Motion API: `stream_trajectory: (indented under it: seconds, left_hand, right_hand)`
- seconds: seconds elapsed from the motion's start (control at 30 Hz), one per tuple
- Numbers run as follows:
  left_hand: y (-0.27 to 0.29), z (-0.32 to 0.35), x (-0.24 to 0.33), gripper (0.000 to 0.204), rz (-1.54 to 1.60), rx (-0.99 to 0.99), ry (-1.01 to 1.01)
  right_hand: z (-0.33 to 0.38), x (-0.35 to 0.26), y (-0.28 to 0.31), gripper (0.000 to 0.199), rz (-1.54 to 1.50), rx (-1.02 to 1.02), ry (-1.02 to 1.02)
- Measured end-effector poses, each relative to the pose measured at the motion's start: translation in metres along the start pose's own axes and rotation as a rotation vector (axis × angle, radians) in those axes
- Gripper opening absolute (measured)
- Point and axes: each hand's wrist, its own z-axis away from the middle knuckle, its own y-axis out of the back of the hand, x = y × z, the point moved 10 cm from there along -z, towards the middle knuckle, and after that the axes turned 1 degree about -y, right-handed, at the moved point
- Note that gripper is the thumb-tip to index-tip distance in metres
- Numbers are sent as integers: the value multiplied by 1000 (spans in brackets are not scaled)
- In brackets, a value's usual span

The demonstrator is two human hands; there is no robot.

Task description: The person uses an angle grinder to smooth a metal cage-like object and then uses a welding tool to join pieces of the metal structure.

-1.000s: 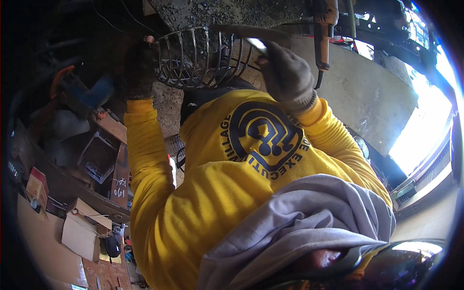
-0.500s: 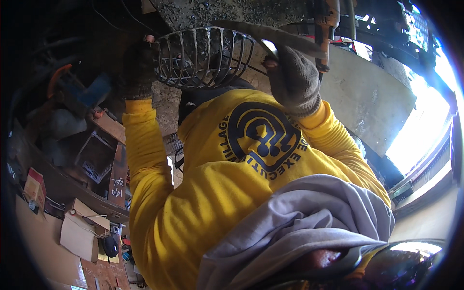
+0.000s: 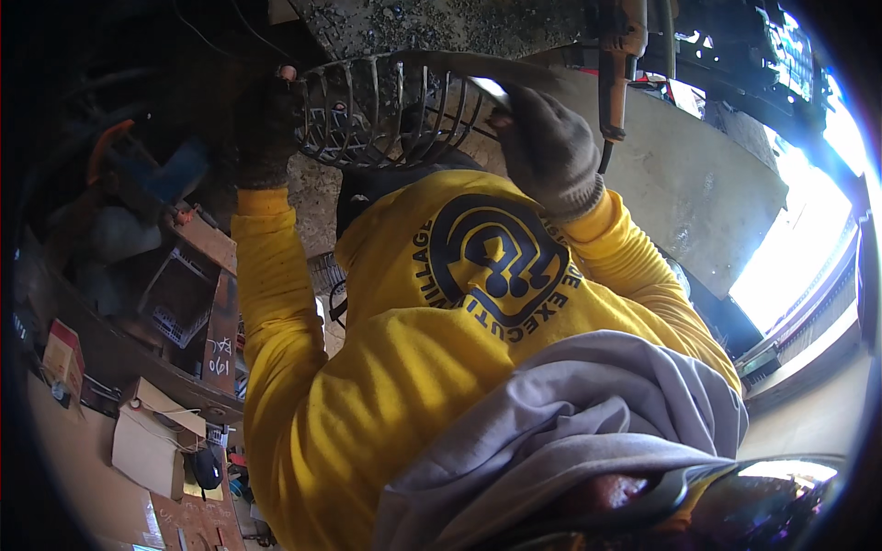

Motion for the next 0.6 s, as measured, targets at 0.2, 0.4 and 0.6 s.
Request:
stream_trajectory:
  seconds: [0.2,0.4,0.6]
  left_hand:
    - [0,-5,5,24,-49,-22,5]
    - [1,-5,8,18,-134,-21,-24]
    - [-5,1,-1,28,-36,-105,-19]
  right_hand:
    - [8,6,-7,40,27,63,25]
    - [2,-2,6,41,-45,69,52]
    - [2,3,3,41,56,47,14]
